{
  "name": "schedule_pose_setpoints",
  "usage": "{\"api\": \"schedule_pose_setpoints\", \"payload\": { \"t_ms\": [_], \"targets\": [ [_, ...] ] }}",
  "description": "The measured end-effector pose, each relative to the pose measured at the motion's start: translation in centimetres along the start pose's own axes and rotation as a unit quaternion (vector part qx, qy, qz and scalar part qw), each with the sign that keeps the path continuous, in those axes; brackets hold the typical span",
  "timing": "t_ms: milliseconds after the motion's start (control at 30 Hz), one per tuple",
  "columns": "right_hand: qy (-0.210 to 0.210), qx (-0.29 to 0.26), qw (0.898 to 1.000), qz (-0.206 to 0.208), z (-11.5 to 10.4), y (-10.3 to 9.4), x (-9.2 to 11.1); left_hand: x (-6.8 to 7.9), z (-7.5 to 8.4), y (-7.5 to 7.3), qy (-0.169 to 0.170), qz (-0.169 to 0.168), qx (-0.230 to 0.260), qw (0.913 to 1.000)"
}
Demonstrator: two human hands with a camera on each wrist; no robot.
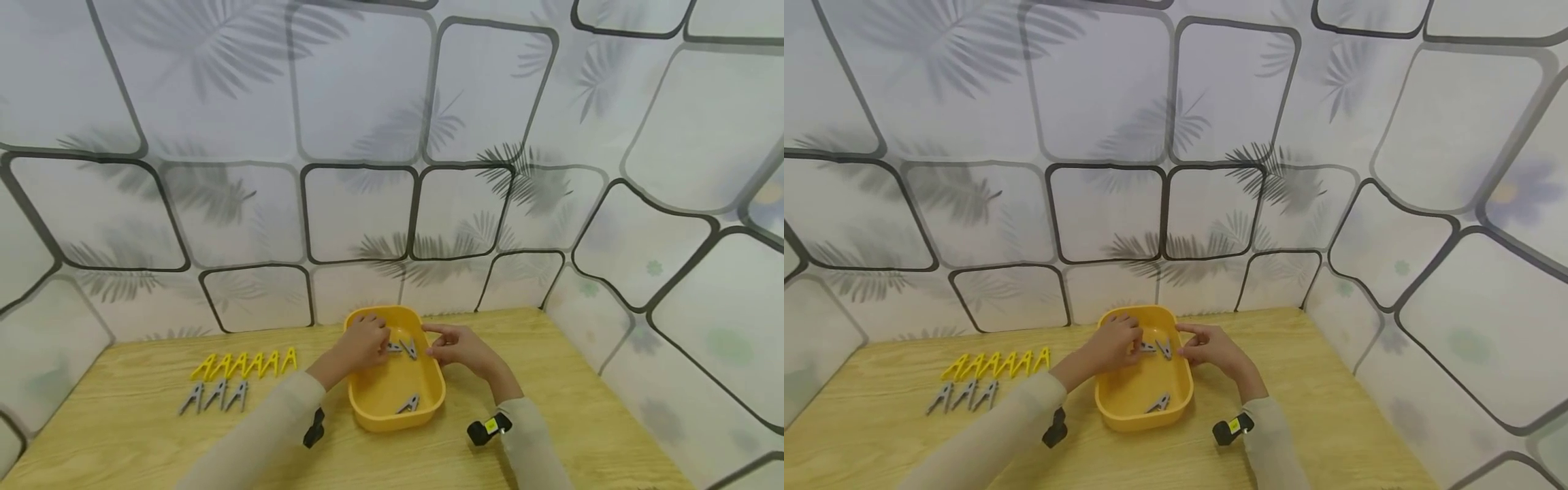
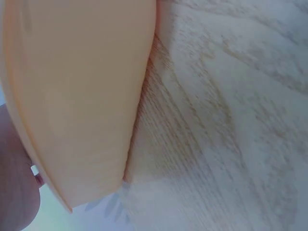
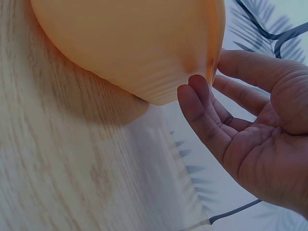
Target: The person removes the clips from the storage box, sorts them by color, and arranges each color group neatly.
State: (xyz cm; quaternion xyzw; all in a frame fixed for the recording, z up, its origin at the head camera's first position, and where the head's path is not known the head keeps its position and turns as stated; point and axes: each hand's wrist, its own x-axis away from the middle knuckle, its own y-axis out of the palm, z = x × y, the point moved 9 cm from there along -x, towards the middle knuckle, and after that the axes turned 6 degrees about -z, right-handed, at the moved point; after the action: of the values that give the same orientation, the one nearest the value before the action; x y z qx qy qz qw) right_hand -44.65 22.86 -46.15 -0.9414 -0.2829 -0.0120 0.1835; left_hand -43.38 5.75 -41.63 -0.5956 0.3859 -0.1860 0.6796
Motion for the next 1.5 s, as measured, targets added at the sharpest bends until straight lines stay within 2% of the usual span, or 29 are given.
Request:
{"api": "schedule_pose_setpoints", "payload": {
  "t_ms": [200, 367, 567, 800, 1033, 1233, 1367, 1500],
  "targets": [
    [0.003, -0.002, 1.0, -0.004, 0.0, 0.1, 0.1, 1.0, 0.5, -2.3, 0.017, 0.084, 0.003, 0.9963],
    [-0.002, 0.0, 1.0, -0.008, -0.2, 0.2, 0.3, 2.1, 0.3, -4.4, 0.024, 0.148, 0.0, 0.9887],
    [-0.01, 0.005, 1.0, -0.009, -0.6, 0.3, 0.3, 4.5, -1.1, -7.3, 0.003, 0.193, -0.01, 0.9811],
    [0.0, 0.014, 1.0, -0.004, -0.4, 0.2, 0.2, 8.6, -4.7, -9.2, -0.054, 0.221, 0.009, 0.9736],
    [-0.004, 0.01, 1.0, -0.008, -0.3, 0.3, 0.2, 13.4, -7.2, -9.8, -0.083, 0.232, -0.014, 0.969],
    [-0.004, 0.01, 1.0, -0.008, -0.1, 0.2, 0.1, 16.5, -8.0, -10.1, -0.089, 0.232, -0.037, 0.9678],
    [-0.004, 0.015, 1.0, -0.012, 0.0, 0.2, 0.1, 18.0, -8.0, -10.3, -0.08, 0.24, -0.051, 0.9661],
    [-0.005, 0.015, 1.0, -0.013, -0.1, 0.1, 0.2, 19.3, -8.3, -10.2, -0.089, 0.235, -0.051, 0.9666]
  ]
}}
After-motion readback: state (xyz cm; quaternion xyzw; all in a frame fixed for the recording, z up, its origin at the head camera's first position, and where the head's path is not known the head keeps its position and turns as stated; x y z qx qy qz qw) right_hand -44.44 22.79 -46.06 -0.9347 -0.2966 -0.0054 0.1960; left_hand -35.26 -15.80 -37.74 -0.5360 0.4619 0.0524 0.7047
